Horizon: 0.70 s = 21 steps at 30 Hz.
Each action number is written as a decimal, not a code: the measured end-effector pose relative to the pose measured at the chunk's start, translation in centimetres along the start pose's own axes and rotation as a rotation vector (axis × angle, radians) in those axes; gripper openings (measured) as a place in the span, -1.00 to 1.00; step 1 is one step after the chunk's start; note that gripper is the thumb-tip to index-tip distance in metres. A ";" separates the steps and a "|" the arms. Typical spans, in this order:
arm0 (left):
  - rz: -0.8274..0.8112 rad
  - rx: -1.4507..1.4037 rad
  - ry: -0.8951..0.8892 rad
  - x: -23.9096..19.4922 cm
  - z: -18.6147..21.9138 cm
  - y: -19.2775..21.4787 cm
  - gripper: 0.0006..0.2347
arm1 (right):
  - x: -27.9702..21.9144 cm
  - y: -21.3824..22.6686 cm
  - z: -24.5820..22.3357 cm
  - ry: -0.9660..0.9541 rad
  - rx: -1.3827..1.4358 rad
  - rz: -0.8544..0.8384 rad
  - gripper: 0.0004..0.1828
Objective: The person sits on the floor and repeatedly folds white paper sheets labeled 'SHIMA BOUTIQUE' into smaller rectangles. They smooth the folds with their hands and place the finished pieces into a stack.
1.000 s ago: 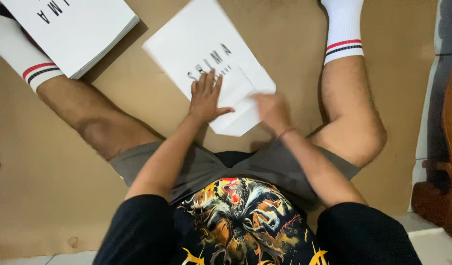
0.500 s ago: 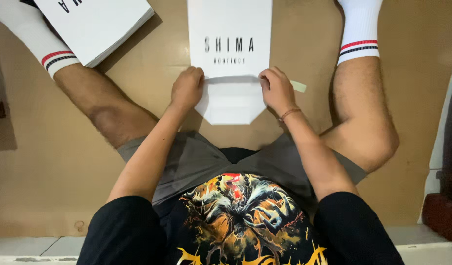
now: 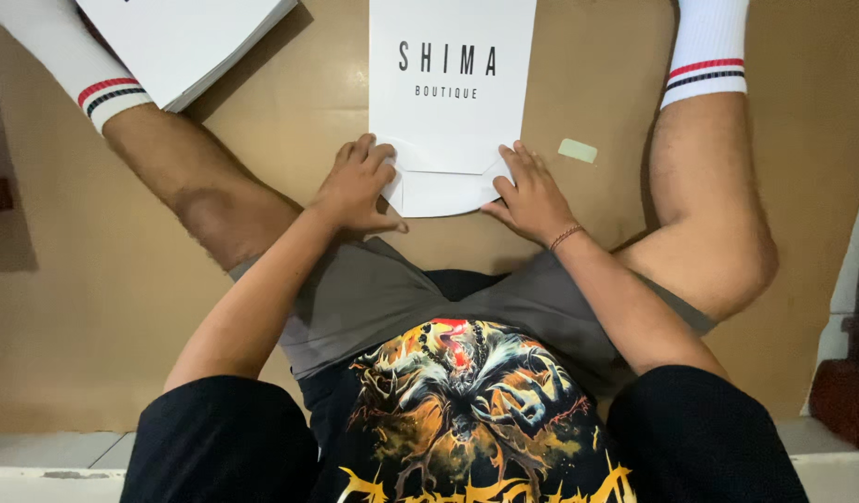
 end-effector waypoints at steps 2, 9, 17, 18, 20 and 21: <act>-0.144 0.060 0.044 -0.1 -0.4 -0.9 -0.52 | 0.1 -0.2 0.1 -0.012 -0.104 0.245 -0.48; 0.027 -0.107 0.135 0.6 -0.6 -1.1 -0.68 | 1.4 -1.7 0.0 -0.113 -0.050 0.202 -0.60; 0.071 -0.190 0.552 4.1 0.7 -4.3 -0.43 | 10.5 -1.1 -7.6 -0.441 0.184 -0.015 -0.39; 0.066 -0.194 0.553 4.1 0.8 -4.1 -0.43 | 10.0 -0.2 -6.8 -0.443 0.186 -0.022 -0.39; 0.076 -0.157 0.564 4.0 1.1 -3.7 -0.29 | 8.8 1.2 -5.2 -0.460 0.232 -0.108 -0.31; 0.081 -0.158 0.563 4.0 1.0 -4.0 -0.29 | 7.2 0.7 -4.3 -0.459 0.228 -0.105 -0.31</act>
Point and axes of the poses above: each hand's wrist, its own x-axis towards the middle knuckle, its own y-axis out of the back of the hand, z = x × y, the point moved 6 cm from there along x, towards the middle knuckle, and after that the axes turned 12 degrees about -x, right-handed, at the moved point
